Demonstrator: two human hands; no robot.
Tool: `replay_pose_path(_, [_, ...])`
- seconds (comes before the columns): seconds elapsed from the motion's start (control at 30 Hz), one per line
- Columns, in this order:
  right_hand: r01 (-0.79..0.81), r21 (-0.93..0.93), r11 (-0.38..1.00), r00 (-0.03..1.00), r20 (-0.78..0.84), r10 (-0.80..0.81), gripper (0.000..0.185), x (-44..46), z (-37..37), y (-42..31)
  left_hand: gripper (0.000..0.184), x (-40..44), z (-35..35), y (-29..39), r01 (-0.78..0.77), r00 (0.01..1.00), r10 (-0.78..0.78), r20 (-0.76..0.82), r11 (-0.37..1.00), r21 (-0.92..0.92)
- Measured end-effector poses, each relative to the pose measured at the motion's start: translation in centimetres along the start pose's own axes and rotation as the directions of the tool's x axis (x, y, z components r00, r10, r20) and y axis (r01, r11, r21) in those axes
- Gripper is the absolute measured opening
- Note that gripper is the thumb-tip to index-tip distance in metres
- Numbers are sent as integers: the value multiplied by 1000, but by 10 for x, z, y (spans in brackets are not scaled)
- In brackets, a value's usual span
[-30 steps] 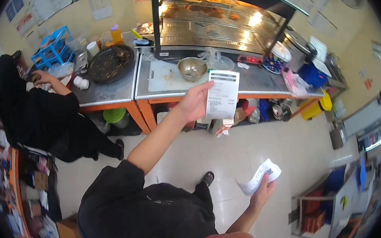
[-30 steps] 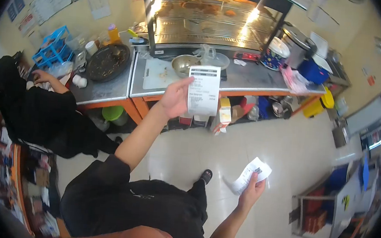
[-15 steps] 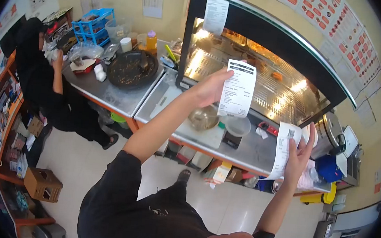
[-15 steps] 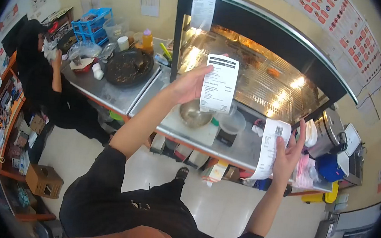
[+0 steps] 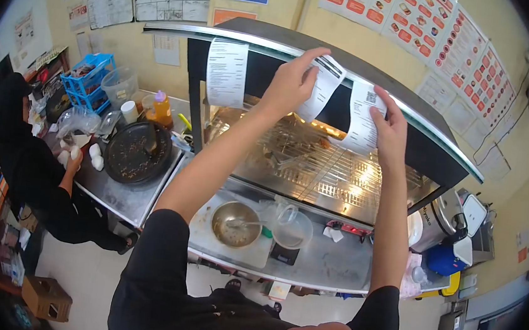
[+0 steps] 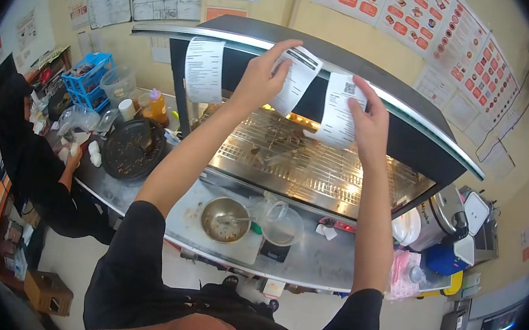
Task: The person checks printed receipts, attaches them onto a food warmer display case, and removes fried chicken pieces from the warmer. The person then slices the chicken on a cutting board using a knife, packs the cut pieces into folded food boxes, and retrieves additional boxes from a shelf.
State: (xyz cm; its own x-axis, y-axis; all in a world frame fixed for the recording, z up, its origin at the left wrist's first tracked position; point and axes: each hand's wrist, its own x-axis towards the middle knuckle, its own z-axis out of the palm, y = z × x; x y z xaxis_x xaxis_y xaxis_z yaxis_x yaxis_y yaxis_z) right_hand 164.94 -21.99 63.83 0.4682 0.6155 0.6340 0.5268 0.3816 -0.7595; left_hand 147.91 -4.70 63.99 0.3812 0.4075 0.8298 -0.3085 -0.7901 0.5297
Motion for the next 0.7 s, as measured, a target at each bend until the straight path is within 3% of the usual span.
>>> replay_pose_path(0.17, [-42, 32, 999, 999, 30, 41, 42, -1, 0, 4, 21, 3, 5, -7, -163, 984, 174, -23, 955, 247])
replay_pose_path(0.3, [-22, 50, 999, 999, 43, 19, 42, -4, -12, 2, 21, -4, 5, 12, -57, 997, 26, 76, 890, 452])
replay_pose_path(0.4, [-19, 129, 991, 999, 46, 13, 46, -10, -19, -2, 20, -6, 6, 11, -72, 995, 30, 94, 872, 484])
replay_pose_path(0.5, [1, 302, 953, 1000, -7, 1, 52, -17, -26, -10, 20, -3, 9, -8, -214, 976, 195, 93, 827, 519])
replay_pose_path(0.63, [12, 411, 912, 997, -69, 18, 57, -25, -35, -18, 23, -1, 6, -3, -407, 884, 454, 112, 630, 662])
replay_pose_path(0.7, [27, 426, 904, 995, -102, 19, 56, -32, -39, -22, 25, -6, 5, -4, -420, 894, 423, 145, 682, 599])
